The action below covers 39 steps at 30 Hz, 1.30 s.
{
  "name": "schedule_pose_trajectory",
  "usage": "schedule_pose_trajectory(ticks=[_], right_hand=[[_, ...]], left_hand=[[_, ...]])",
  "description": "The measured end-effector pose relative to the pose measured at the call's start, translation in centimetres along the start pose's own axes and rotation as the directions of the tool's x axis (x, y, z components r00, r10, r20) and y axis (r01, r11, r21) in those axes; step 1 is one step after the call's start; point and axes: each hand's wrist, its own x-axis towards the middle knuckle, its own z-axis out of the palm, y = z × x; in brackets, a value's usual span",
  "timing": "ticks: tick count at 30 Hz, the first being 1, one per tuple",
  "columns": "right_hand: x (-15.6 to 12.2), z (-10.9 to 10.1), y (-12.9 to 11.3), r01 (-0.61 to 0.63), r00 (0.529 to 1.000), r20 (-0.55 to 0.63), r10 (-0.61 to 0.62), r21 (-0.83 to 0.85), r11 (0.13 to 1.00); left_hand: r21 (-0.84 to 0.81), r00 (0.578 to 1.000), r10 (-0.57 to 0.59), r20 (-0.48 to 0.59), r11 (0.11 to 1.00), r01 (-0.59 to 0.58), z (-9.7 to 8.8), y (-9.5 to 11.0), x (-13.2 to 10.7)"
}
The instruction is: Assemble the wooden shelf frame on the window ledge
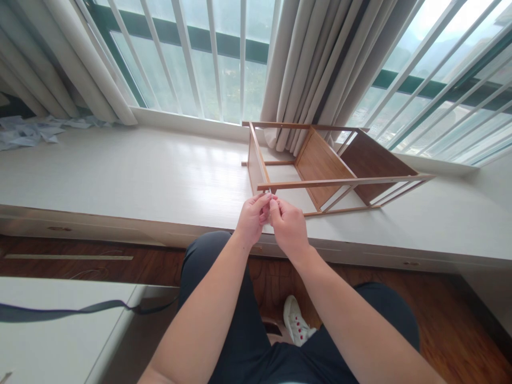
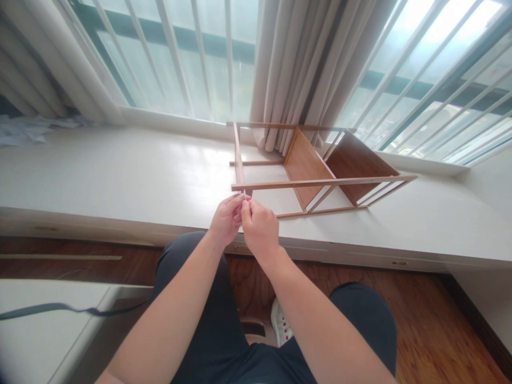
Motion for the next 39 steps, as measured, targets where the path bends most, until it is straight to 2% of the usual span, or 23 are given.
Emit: schedule_pose_trajectory(ticks=[2,4,6,9,12,14,20,25,29,35,39], right_hand=[[0.1,-0.3,-0.1,0.016,1.0,-0.007,-0.018,-0.159,0.987],[0.2,-0.5,-0.1,0.031,0.999,-0.009,-0.033,-0.195,0.98],[0.4,-0.5,0.0,0.035,0.999,0.003,-0.035,-0.098,0.995],[0.6,-0.2,0.3,-0.018,0.998,0.062,0.004,0.229,0.973],[0.7,0.1,0.3,-0.147,0.985,0.156,0.073,0.539,0.829],[0.7,0.2,0.0,-0.233,0.969,0.221,0.113,0.653,0.721],[0.4,0.5,-0.9,-0.353,0.936,0.301,0.183,0.794,0.495],[0.2,0.8,-0.9,-0.389,0.92,0.343,0.188,0.846,0.364],[0.1,0.9,-0.9,-0.388,0.921,0.337,0.197,0.846,0.366],[0.1,0.9,-1.1,-0.33,0.943,0.269,0.193,0.812,0.481],[0.2,0.9,-1.0,-0.298,0.955,0.245,0.17,0.799,0.523]], left_hand=[[-0.001,1.0,-0.006,-0.004,1.0,0.006,0.1,0.1,0.0],[-0.001,1.0,-0.008,-0.002,1.0,0.008,0.1,0.1,0.0],[-0.006,1.0,-0.008,0.004,1.0,0.008,0.1,0.0,0.1],[-0.001,1.0,0.003,0.015,1.0,-0.003,-0.1,-0.2,0.2],[0.028,0.999,0.021,0.025,0.999,-0.022,-0.3,-0.3,0.3],[0.048,0.999,0.027,0.021,0.998,-0.028,-0.4,-0.4,0.3],[0.056,1.0,-0.003,-0.002,0.998,0.003,-0.1,-0.3,0.1],[0.05,0.999,-0.03,-0.012,0.998,0.031,0.3,0.0,0.0],[0.053,1.0,-0.02,-0.005,0.998,0.02,0.3,0.1,-0.1],[0.057,1.0,0.014,0.02,0.998,-0.015,-0.2,-0.2,0.2],[0.064,0.999,0.033,0.03,0.997,-0.035,-0.4,-0.3,0.2]])
